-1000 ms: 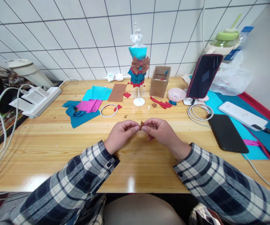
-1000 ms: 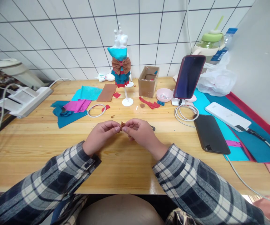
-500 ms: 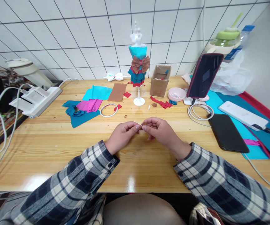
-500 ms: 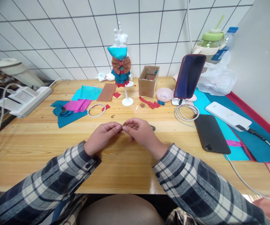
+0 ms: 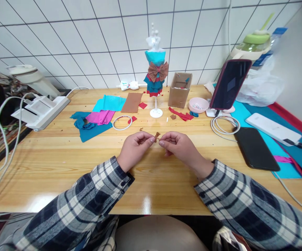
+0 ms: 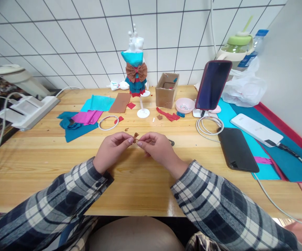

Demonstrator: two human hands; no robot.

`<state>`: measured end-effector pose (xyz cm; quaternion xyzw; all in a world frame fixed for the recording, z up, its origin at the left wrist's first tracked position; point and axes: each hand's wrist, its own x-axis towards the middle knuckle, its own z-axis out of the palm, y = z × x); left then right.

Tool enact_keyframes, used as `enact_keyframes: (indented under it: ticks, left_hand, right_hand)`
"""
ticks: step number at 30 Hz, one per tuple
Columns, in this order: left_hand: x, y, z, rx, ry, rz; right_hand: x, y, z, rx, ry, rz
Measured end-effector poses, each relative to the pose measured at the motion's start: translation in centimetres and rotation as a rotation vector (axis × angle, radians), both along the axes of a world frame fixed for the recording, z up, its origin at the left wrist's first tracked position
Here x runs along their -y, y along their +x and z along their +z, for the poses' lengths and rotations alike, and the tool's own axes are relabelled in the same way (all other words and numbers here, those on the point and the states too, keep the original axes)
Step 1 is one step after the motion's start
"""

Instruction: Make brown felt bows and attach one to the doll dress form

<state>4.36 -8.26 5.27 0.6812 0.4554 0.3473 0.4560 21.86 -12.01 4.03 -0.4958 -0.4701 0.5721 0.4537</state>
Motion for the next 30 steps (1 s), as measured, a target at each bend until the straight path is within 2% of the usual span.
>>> enact_keyframes:
  ticks: [11,19,25,30]
  left_hand:
    - [0.11,0.10,-0.11,0.016,-0.040,0.011]
    - [0.03,-0.08,-0.20,0.073,-0.125,-0.011]
    - [0.01,-0.09,-0.21,0.066,-0.134,-0.054]
    - [0.19,0.03,0.03,0.015,-0.111,-0.065]
  right_hand:
    - [0.07,-0.23,-0.56,0.103,0.078,0.090]
    - [-0.19,0.14,-0.46,0.112,0.036,0.021]
    - [-0.20,-0.18,-0.16,0.049,0.067,-0.045]
    - [-0.01,-0.43,0.11,0.144,0.087,-0.088]
